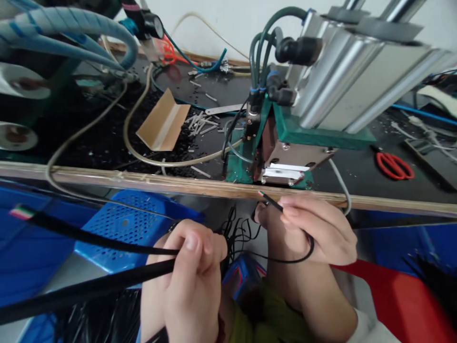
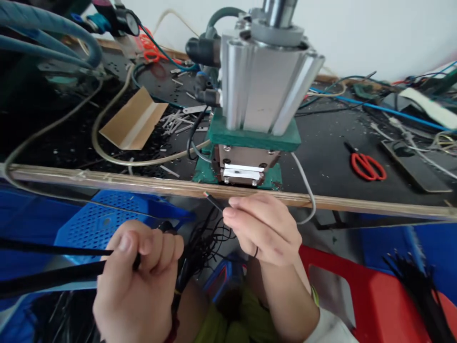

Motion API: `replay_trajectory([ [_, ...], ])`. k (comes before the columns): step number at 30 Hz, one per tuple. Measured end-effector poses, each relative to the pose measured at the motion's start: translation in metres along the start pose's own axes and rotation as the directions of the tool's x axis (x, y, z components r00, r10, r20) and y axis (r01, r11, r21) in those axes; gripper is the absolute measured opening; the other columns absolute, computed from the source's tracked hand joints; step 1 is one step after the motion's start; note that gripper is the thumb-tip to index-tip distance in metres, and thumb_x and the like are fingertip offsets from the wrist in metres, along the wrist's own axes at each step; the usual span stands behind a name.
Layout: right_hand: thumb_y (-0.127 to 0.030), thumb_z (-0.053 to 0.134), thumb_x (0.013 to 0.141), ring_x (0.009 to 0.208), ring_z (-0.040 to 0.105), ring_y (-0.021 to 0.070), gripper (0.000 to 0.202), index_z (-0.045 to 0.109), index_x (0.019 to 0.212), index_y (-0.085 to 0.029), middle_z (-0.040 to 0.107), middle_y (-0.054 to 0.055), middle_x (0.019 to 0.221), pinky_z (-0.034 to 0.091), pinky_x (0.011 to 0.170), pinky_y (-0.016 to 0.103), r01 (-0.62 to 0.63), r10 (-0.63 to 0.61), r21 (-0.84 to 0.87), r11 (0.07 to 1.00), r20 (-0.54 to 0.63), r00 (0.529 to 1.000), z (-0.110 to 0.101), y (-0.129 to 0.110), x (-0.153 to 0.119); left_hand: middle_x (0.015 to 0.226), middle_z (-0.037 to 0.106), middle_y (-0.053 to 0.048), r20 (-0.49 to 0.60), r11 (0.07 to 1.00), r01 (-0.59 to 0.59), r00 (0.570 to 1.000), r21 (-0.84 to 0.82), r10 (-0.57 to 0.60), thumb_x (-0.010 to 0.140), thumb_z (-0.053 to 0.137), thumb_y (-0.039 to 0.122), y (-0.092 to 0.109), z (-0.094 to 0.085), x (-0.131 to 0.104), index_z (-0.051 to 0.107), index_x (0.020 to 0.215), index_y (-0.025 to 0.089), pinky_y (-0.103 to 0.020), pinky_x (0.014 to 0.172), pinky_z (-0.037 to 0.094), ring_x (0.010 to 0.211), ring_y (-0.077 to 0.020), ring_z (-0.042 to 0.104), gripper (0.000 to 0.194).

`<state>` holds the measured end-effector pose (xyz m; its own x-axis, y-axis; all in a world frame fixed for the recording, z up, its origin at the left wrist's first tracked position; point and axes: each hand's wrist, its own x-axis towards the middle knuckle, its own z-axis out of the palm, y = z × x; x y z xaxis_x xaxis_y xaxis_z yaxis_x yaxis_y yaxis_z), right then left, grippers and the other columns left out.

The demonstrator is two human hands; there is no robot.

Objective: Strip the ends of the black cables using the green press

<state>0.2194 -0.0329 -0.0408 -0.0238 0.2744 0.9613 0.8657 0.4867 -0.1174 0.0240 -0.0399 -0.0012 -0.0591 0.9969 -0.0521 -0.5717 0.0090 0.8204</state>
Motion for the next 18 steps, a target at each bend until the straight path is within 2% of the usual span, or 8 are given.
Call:
replay_trajectory([
  [2, -0.013, 0.075, 0.102, 0.074, 0.081, 0.0174, 0.012, 0.08, 0.104, -0.024, 0.084, -0.002, 0.086, 0.072, 0.074, 0.033, -0.006, 0.002, -0.023, 1.0, -0.17, 0.986, 0.004, 0.004, 0.006, 0.059, 0.025, 0.007, -0.006, 1.0, -0.001, 1.0, 0.001, 0.001, 0.104, 0.074, 0.03, 0.0, 0.002, 0.0, 0.052, 0.068, 0.02, -0.027, 0.05, 0.027, 0.051, -0.0096, 0.021, 0.044],
  [3, -0.012, 0.077, 0.1, 0.071, 0.08, 0.0175, 0.013, 0.081, 0.104, -0.023, 0.083, -0.002, 0.084, 0.071, 0.071, 0.033, -0.013, 0.004, -0.043, 0.999, -0.2, 0.98, 0.005, 0.006, 0.008, 0.059, 0.024, 0.007, -0.012, 1.0, -0.002, 1.0, 0.001, 0.002, 0.103, 0.074, 0.029, 0.0, 0.003, 0.0, 0.049, 0.067, 0.02, -0.027, 0.049, 0.028, 0.05, -0.0093, 0.02, 0.045],
  [7, -0.01, 0.074, 0.098, 0.068, 0.078, 0.0194, 0.021, 0.082, 0.111, -0.025, 0.082, -0.002, 0.081, 0.068, 0.064, 0.034, -0.074, 0.061, -0.078, 0.994, -0.162, 0.985, 0.0, 0.011, 0.006, 0.059, 0.022, 0.007, -0.042, 1.0, 0.014, 0.999, 0.001, -0.014, 0.1, 0.076, 0.029, 0.001, 0.005, 0.0, 0.041, 0.066, 0.021, -0.027, 0.049, 0.029, 0.049, -0.0091, 0.02, 0.05],
  [11, -0.013, 0.073, 0.102, 0.072, 0.078, 0.0229, 0.022, 0.08, 0.115, -0.029, 0.082, -0.001, 0.084, 0.067, 0.064, 0.038, -0.159, 0.152, -0.05, 0.986, -0.124, 0.98, -0.001, 0.012, 0.0, 0.057, 0.022, 0.007, -0.044, 1.0, 0.024, 0.999, 0.014, -0.023, 0.102, 0.074, 0.034, 0.0, 0.007, 0.002, 0.041, 0.066, 0.021, -0.028, 0.048, 0.03, 0.048, -0.0093, 0.02, 0.051],
  [15, -0.019, 0.071, 0.106, 0.074, 0.077, 0.0251, 0.017, 0.079, 0.114, -0.031, 0.078, 0.001, 0.083, 0.066, 0.065, 0.04, -0.183, 0.17, -0.081, 0.98, -0.151, 0.974, 0.004, 0.016, -0.001, 0.056, 0.023, 0.007, -0.048, 0.999, 0.031, 0.998, 0.02, -0.031, 0.1, 0.078, 0.038, 0.0, 0.007, 0.005, 0.041, 0.066, 0.021, -0.027, 0.047, 0.031, 0.047, -0.009, 0.021, 0.053],
  [18, -0.02, 0.069, 0.108, 0.074, 0.076, 0.0242, 0.017, 0.08, 0.116, -0.03, 0.077, 0.002, 0.084, 0.064, 0.063, 0.039, -0.187, 0.178, -0.032, 0.982, -0.192, 0.965, 0.008, 0.02, 0.0, 0.055, 0.025, 0.007, -0.057, 0.999, 0.029, 0.998, 0.017, -0.028, 0.098, 0.08, 0.038, 0.0, 0.006, 0.004, 0.042, 0.065, 0.02, -0.026, 0.047, 0.033, 0.047, -0.0086, 0.021, 0.053],
])
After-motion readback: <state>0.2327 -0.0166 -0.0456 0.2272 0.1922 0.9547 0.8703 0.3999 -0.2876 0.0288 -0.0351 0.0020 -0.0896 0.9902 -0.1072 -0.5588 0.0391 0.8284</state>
